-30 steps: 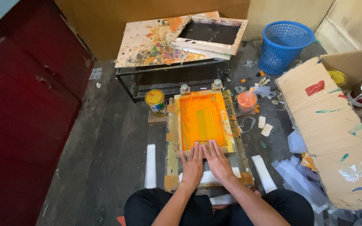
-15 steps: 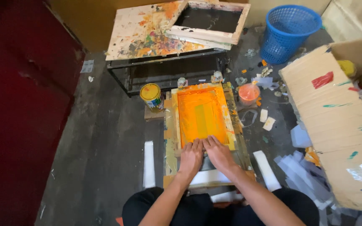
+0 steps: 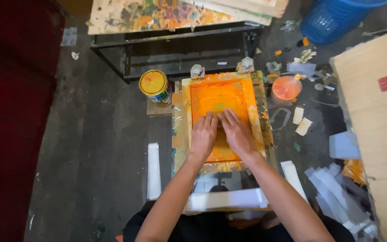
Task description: Performing manual screen printing of orange ink onto white material strips using a frame and squeegee.
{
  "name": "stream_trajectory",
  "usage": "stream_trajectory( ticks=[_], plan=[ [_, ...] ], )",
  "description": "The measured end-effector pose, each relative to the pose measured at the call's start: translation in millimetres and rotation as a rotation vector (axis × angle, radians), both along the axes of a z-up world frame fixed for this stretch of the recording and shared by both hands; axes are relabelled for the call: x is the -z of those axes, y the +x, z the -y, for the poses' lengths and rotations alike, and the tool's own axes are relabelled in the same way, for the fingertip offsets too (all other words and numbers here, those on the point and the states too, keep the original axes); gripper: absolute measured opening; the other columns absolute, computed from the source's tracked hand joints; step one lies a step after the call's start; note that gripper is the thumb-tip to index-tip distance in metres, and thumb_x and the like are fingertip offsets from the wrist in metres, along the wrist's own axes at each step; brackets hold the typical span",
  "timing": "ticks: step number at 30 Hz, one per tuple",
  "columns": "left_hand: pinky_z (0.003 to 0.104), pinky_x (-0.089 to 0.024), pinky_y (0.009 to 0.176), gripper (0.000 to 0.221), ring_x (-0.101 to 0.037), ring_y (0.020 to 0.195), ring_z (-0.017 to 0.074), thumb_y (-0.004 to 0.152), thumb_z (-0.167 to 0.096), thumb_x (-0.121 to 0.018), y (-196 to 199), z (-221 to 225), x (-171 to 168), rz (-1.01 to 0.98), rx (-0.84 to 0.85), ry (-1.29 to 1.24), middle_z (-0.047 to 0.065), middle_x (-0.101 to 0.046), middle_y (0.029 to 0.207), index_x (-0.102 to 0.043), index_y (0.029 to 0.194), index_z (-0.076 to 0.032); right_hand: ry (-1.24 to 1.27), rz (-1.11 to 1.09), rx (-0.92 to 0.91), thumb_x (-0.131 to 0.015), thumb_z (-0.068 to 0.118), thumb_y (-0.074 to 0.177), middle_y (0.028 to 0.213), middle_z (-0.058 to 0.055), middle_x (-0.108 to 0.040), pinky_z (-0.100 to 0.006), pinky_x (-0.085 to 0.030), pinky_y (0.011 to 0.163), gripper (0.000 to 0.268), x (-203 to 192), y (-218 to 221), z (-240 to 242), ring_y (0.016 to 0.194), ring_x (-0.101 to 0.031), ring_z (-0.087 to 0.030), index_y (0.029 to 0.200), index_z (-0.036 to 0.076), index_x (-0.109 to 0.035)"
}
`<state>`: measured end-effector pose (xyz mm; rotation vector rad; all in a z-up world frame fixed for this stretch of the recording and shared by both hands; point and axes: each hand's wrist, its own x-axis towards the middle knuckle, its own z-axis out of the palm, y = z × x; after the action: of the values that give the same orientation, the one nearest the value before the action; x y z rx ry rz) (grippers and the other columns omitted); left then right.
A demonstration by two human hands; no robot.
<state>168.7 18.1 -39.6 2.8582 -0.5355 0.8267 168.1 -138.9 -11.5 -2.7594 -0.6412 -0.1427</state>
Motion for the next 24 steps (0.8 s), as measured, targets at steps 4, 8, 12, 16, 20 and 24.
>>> stream_trajectory(
  ticks=[4, 8, 12, 16, 20, 24],
  plan=[
    [0.034, -0.054, 0.082, 0.030, -0.065, 0.107, 0.0256, 0.097, -0.007, -0.062, 28.2, -0.8, -3.7, 0.007, -0.012, 0.029, 0.015, -0.068, 0.126, -0.068, 0.125, -0.007, -0.019, 0.043, 0.003, -0.054, -0.004, 0.091, 0.156, -0.017, -0.047, -0.038, -0.044, 0.113, 0.062, 19.3, 34.2, -1.0, 0.152, -0.034, -0.031, 0.151, 0.011, -0.051],
    [0.035, -0.052, 0.084, 0.033, -0.063, 0.112, 0.0257, 0.098, -0.006, -0.059, 39.5, -2.6, 5.6, -0.016, -0.022, 0.034, 0.014, -0.067, 0.128, -0.066, 0.130, -0.007, 0.081, -0.031, 0.003, -0.054, -0.009, 0.093, 0.156, -0.020, -0.047, -0.039, -0.045, 0.112, 0.062, 24.1, 47.0, -2.6, 0.151, -0.033, -0.034, 0.152, 0.007, -0.049],
    [0.035, -0.051, 0.085, 0.033, -0.063, 0.116, 0.0269, 0.098, -0.007, -0.059, 35.1, -5.2, 9.0, -0.031, 0.012, 0.011, 0.014, -0.069, 0.126, -0.068, 0.130, -0.006, -0.021, -0.023, 0.004, -0.055, -0.008, 0.087, 0.155, -0.018, -0.048, -0.043, -0.047, 0.109, 0.069, 37.1, 45.7, 0.4, 0.152, -0.034, -0.032, 0.153, 0.012, -0.048],
    [0.035, -0.050, 0.088, 0.032, -0.061, 0.122, 0.0273, 0.099, -0.009, -0.055, 7.7, -5.2, -11.8, -0.040, 0.030, 0.045, 0.012, -0.070, 0.124, -0.068, 0.128, -0.008, -0.048, -0.012, 0.002, -0.057, -0.006, 0.087, 0.151, -0.017, -0.052, -0.045, -0.047, 0.110, 0.069, 43.5, 21.3, 4.6, 0.149, -0.040, -0.032, 0.153, 0.014, -0.049],
    [0.034, -0.049, 0.086, 0.030, -0.064, 0.117, 0.0226, 0.100, -0.013, -0.052, -23.1, -1.9, -19.1, -0.079, 0.047, 0.076, 0.007, -0.072, 0.118, -0.070, 0.124, -0.012, -0.069, -0.034, 0.001, -0.057, -0.001, 0.088, 0.149, -0.013, -0.055, -0.046, -0.042, 0.114, 0.066, 39.9, -8.7, 9.9, 0.147, -0.042, -0.029, 0.151, 0.019, -0.050],
    [0.032, -0.048, 0.080, 0.022, -0.067, 0.102, 0.0203, 0.098, -0.011, -0.054, -51.9, 0.9, -0.1, -0.072, 0.066, 0.058, 0.003, -0.072, 0.105, -0.071, 0.111, -0.012, -0.057, -0.075, -0.024, -0.057, -0.001, 0.087, 0.142, -0.011, -0.059, -0.044, -0.049, 0.108, 0.058, 9.2, -45.9, 8.8, 0.143, -0.047, -0.029, 0.142, 0.016, -0.057]
  ],
)
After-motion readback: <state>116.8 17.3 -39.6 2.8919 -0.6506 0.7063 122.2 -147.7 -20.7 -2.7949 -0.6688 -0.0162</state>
